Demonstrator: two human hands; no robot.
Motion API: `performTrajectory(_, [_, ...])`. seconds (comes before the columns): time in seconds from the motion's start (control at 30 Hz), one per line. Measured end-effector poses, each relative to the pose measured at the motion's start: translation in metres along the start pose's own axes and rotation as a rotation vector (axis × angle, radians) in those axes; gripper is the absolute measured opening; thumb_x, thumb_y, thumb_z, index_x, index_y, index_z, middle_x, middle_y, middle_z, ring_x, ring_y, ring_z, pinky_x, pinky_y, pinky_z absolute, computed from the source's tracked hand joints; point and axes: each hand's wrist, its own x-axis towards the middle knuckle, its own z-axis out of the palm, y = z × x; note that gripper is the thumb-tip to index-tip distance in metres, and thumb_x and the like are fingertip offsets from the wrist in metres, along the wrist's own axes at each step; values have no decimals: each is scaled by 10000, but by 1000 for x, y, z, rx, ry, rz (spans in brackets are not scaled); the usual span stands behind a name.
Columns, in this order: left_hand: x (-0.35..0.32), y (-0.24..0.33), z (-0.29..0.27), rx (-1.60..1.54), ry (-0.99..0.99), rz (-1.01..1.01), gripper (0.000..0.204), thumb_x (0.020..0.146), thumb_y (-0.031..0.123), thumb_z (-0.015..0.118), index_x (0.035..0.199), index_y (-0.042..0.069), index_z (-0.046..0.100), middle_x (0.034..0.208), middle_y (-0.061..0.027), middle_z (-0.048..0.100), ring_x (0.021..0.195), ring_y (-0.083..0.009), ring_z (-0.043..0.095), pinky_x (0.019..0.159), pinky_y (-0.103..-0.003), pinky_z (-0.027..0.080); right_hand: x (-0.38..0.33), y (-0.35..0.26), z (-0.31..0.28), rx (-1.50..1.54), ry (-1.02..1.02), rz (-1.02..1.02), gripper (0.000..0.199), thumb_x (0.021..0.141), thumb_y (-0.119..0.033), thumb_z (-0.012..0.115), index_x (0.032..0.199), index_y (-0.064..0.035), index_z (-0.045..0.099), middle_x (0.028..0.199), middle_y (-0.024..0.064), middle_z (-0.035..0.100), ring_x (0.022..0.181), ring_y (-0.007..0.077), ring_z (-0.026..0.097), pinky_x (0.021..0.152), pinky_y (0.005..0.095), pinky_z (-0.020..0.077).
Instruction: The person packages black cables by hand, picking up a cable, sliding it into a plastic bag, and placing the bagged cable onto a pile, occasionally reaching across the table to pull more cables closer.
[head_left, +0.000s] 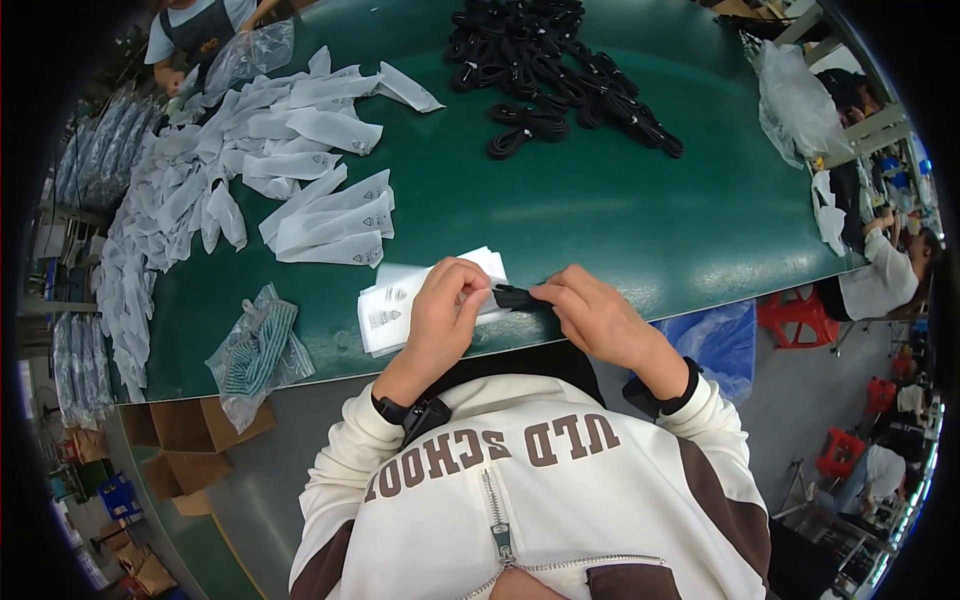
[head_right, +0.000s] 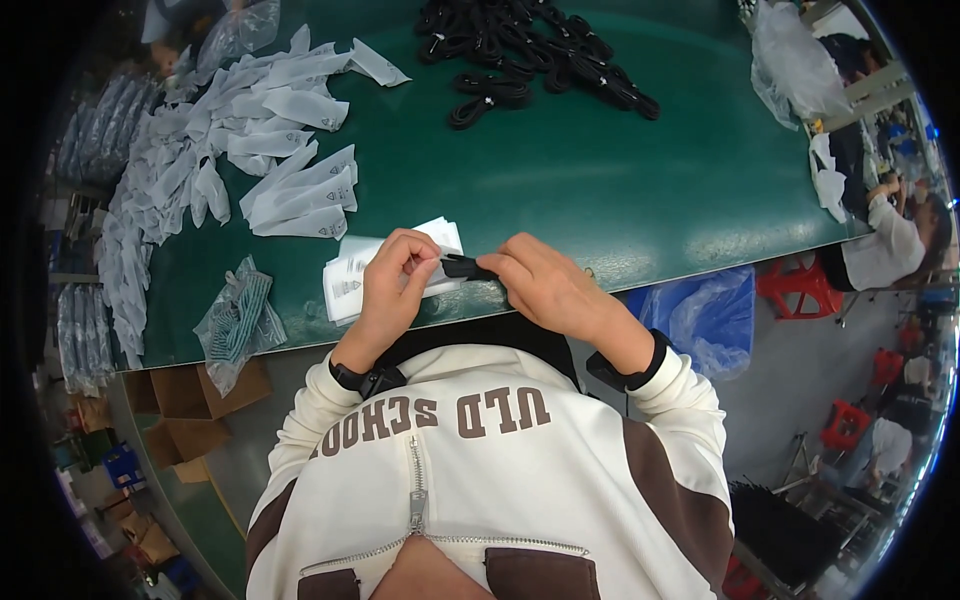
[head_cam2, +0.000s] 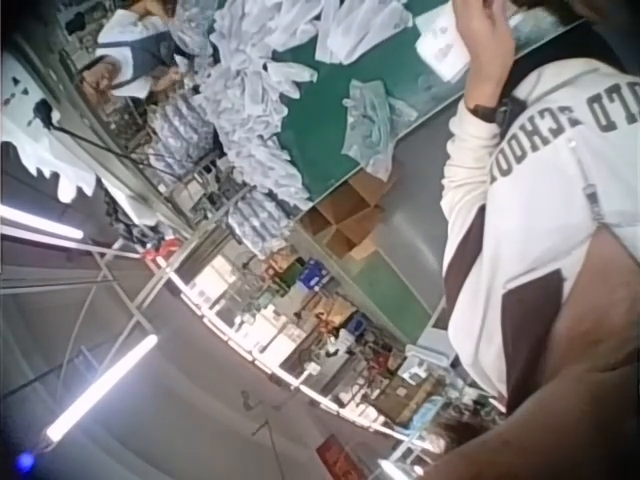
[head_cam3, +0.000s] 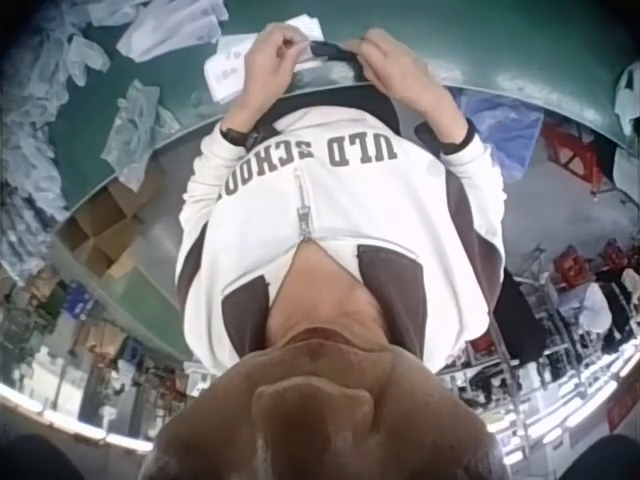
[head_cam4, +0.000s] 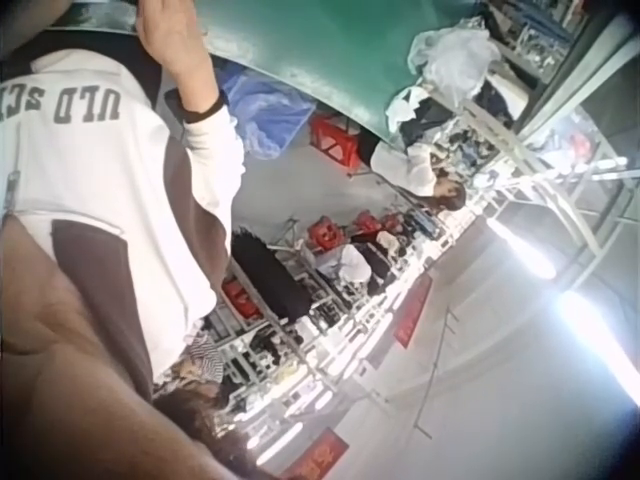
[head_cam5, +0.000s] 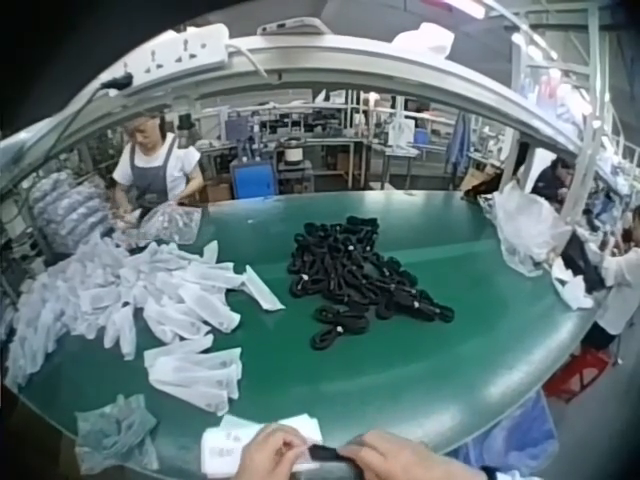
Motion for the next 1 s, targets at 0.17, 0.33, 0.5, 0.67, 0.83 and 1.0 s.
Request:
performTrajectory(0.17, [5, 13, -2, 169, -87, 231, 118, 830, -50, 644, 897, 15, 572, 1005, -116, 620, 911, -291, 573, 776, -358, 474, -2, -3, 13, 329, 31, 381, 279, 895, 52, 592, 1165, -21, 604, 1081, 150, 616, 919, 284, 630, 759, 361, 509])
performTrajectory(0.33, [10, 13, -8, 140, -7, 180, 102, 847, -16, 654, 899, 22, 574, 1045, -112, 623, 959, -275, 562, 803, -347, 464, 11, -2, 11, 296, 67, 50, 294, 897, 40, 623, 1184, -23, 606, 1109, 150, 608, 968, 272, 614, 775, 347, 511])
performTrajectory(0.5, [13, 17, -18, -99, -42, -10, 72, 906, 29, 644, 912, 24, 573, 1074, -85, 619, 962, -187, 555, 821, -304, 456, 32, -16, 11, 338, 178, -45, 272, 884, -12, 679, 1154, -21, 645, 1152, 157, 585, 1010, 283, 596, 820, 354, 511])
performTrajectory(0.67, [26, 24, -31, -498, -40, -120, 64, 969, 77, 618, 959, 23, 584, 1127, -50, 589, 973, -98, 521, 841, -255, 439, 51, -12, 1, 360, 259, -36, 274, 860, -55, 722, 1129, -31, 678, 1196, 161, 562, 1013, 285, 592, 832, 356, 513])
performTrajectory(0.83, [43, 35, -47, -509, -4, -83, 86, 987, 104, 609, 998, 20, 593, 1109, -33, 580, 923, -81, 527, 814, -238, 440, 82, -2, -10, 304, 139, -185, 355, 852, -80, 735, 1198, -47, 660, 1177, 145, 563, 1000, 272, 593, 833, 356, 522])
performTrajectory(1.0, [69, 23, -97, -537, 202, -111, 139, 1015, 151, 575, 1044, 16, 592, 909, -27, 617, 785, -87, 575, 689, -234, 450, 115, 28, -21, 11, 259, -76, 397, 853, -105, 735, 1236, -56, 642, 1177, 153, 570, 1033, 311, 605, 866, 363, 523])
